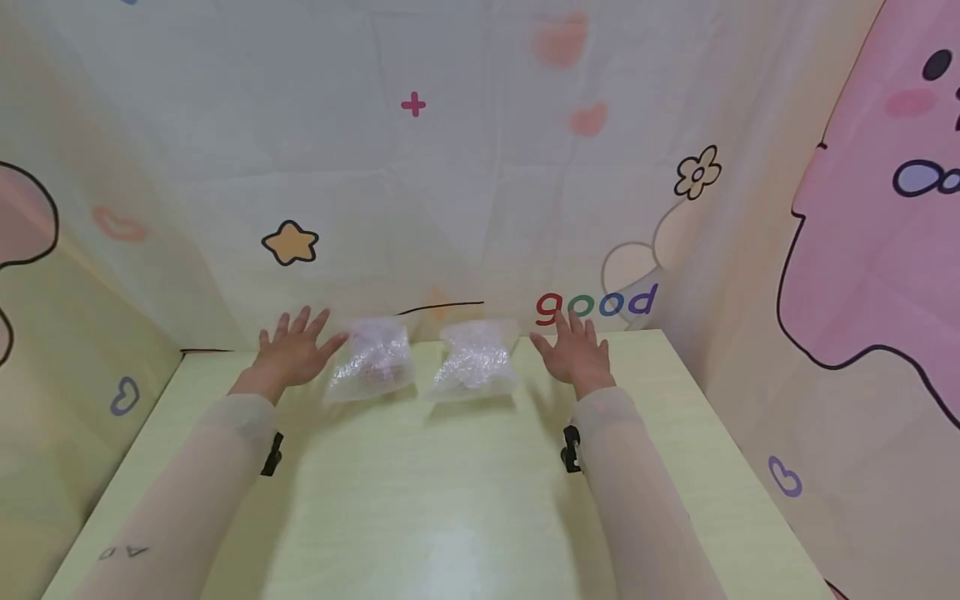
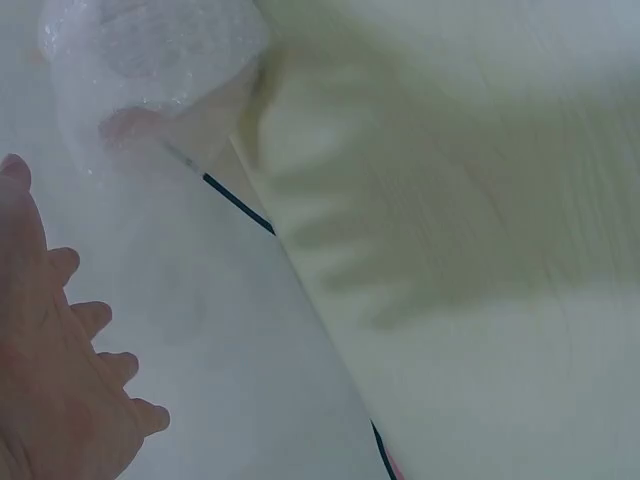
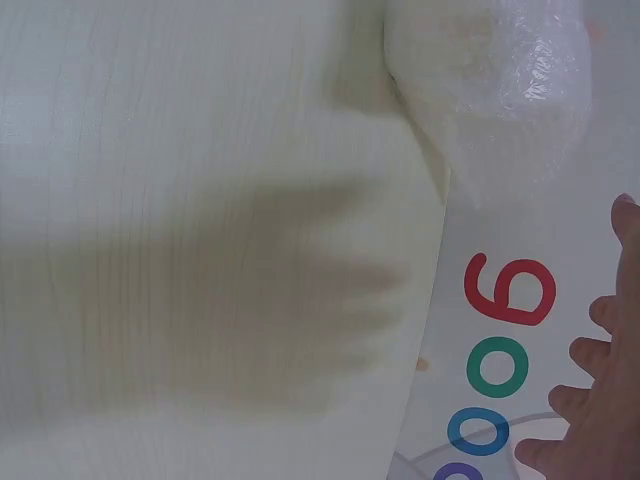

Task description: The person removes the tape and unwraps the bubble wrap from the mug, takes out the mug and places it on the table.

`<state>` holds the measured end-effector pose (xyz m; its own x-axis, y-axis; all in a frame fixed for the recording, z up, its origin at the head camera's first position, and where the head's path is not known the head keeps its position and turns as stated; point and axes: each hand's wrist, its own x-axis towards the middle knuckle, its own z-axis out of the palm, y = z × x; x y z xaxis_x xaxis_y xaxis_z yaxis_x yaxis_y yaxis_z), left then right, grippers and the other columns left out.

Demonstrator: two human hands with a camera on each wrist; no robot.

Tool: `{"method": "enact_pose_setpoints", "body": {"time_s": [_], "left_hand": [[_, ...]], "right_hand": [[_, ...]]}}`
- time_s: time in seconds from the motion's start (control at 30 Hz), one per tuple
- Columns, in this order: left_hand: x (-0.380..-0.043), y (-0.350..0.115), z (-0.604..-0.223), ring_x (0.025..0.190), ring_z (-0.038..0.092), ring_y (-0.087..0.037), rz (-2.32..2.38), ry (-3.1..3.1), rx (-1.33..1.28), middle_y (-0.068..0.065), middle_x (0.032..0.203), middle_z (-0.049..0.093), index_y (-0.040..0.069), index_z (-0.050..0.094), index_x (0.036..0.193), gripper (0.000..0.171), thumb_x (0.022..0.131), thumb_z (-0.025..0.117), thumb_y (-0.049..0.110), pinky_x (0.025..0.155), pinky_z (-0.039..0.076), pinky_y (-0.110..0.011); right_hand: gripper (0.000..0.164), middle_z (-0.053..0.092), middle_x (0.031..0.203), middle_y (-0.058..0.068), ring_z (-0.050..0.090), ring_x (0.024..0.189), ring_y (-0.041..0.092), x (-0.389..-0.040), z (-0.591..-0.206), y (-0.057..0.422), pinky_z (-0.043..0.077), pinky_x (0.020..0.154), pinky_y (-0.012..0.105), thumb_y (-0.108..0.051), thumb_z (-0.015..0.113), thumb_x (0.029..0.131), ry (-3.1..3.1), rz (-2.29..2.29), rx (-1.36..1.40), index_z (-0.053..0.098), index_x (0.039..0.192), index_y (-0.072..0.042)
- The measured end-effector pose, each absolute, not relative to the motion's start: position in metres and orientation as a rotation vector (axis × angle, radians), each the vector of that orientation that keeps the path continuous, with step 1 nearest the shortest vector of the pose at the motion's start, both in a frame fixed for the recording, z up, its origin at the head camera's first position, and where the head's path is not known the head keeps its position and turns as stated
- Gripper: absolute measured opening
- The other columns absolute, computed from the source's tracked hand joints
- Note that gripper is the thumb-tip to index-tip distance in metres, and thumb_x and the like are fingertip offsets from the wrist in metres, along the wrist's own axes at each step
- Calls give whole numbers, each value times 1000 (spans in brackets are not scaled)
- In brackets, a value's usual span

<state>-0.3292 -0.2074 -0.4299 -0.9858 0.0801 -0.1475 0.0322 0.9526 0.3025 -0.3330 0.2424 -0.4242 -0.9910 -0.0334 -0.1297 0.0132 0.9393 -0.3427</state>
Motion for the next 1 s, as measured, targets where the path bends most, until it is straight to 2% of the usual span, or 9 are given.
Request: {"method": "enact_pose_setpoints", "body": {"time_s": [0.3,0.63,1.0], "left_hand": [[-334,-189,-428,157,-10,-53,460,2970,169,-18,175,-7,21,3,168,87,102,19,76,119,-6,-78],[-338,-163,-423,159,-5,-50,452,2992,258,-15,175,-2,22,5,168,83,104,23,72,122,-3,-75],[-338,-132,-412,161,-2,-44,491,3001,381,-11,176,1,26,8,168,79,105,27,70,125,-1,-71]], "right_hand": [[84,-1,174,20,-3,159,48,-336,-426,239,3,124,72,-63,30,107,2964,-545,-51,4,167,-10],[82,9,174,19,9,160,45,-339,-429,231,12,125,70,-61,34,108,2992,-585,-99,14,166,-7],[83,12,174,19,13,159,47,-340,-431,229,16,124,70,-61,36,107,2970,-640,-101,12,167,-9]]}}
